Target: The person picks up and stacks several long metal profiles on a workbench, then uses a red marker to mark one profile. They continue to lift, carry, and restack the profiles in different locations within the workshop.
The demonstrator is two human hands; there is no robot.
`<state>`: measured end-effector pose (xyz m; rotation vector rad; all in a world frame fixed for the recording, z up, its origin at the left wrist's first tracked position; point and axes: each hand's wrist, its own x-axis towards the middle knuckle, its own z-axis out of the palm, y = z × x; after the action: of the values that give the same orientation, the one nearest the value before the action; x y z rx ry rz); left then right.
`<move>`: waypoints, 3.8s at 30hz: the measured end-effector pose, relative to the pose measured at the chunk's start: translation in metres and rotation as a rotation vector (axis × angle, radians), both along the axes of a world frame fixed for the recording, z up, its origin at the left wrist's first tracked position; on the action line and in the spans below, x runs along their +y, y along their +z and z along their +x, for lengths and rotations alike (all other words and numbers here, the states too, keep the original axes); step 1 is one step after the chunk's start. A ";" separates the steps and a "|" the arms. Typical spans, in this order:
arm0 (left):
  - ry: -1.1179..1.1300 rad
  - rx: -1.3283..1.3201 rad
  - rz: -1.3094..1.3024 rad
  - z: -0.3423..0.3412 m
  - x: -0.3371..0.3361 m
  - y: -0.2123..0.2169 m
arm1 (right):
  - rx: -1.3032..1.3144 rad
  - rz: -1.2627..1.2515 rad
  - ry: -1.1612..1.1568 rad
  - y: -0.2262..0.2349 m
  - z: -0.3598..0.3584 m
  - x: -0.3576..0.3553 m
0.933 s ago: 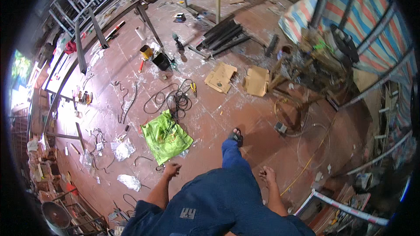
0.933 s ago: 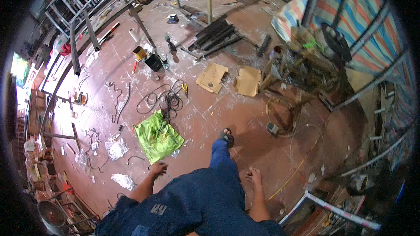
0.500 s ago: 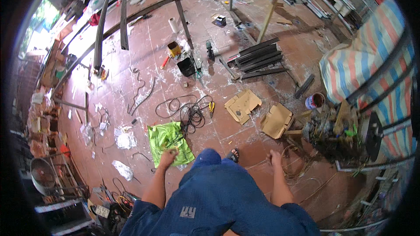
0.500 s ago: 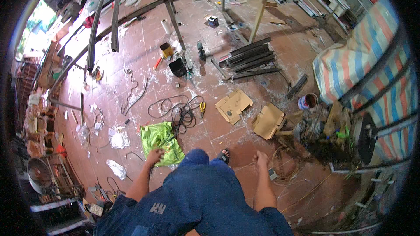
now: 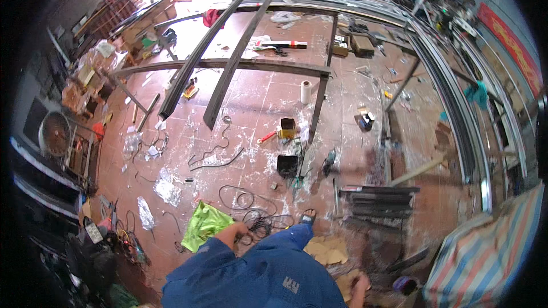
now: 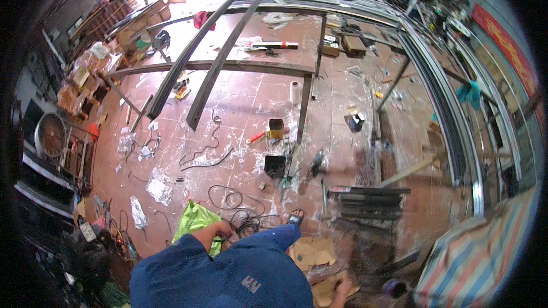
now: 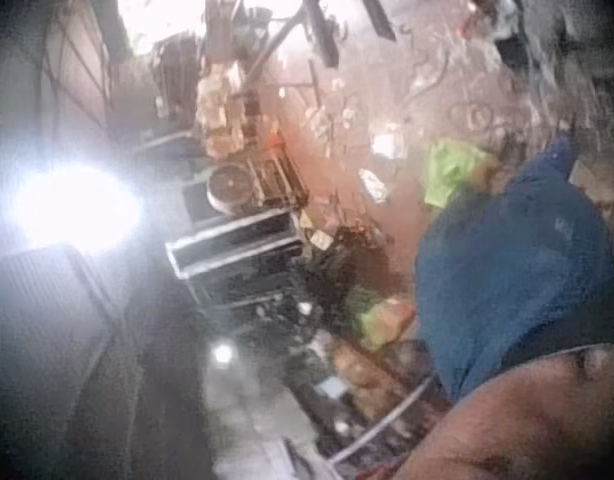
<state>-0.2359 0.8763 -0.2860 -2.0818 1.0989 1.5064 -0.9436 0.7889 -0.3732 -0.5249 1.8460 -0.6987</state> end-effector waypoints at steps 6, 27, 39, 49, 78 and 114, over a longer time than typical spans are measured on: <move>0.355 -0.066 -0.979 0.098 -0.271 0.084 | -0.200 0.315 0.231 0.042 0.112 -0.112; 0.052 -0.799 -0.908 0.207 -0.701 0.227 | -0.537 0.163 0.256 0.062 0.350 -0.810; 0.455 -0.367 -0.197 0.264 -0.785 0.221 | -0.243 -0.459 0.293 0.183 0.439 -1.078; 0.195 -0.381 -0.613 0.384 -1.085 0.270 | 0.391 -1.123 0.393 0.295 0.565 -1.293; -0.142 0.133 -0.218 0.560 -1.550 0.271 | 0.986 -0.394 0.721 0.320 0.633 -1.372; -0.484 0.429 -0.601 0.208 -2.676 0.106 | 0.489 0.133 -0.150 0.106 0.651 -2.033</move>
<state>-0.0278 -1.7992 -0.1800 -1.6246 2.2566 1.5188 -0.2925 -1.2438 -0.2668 -0.5030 2.3908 -0.5722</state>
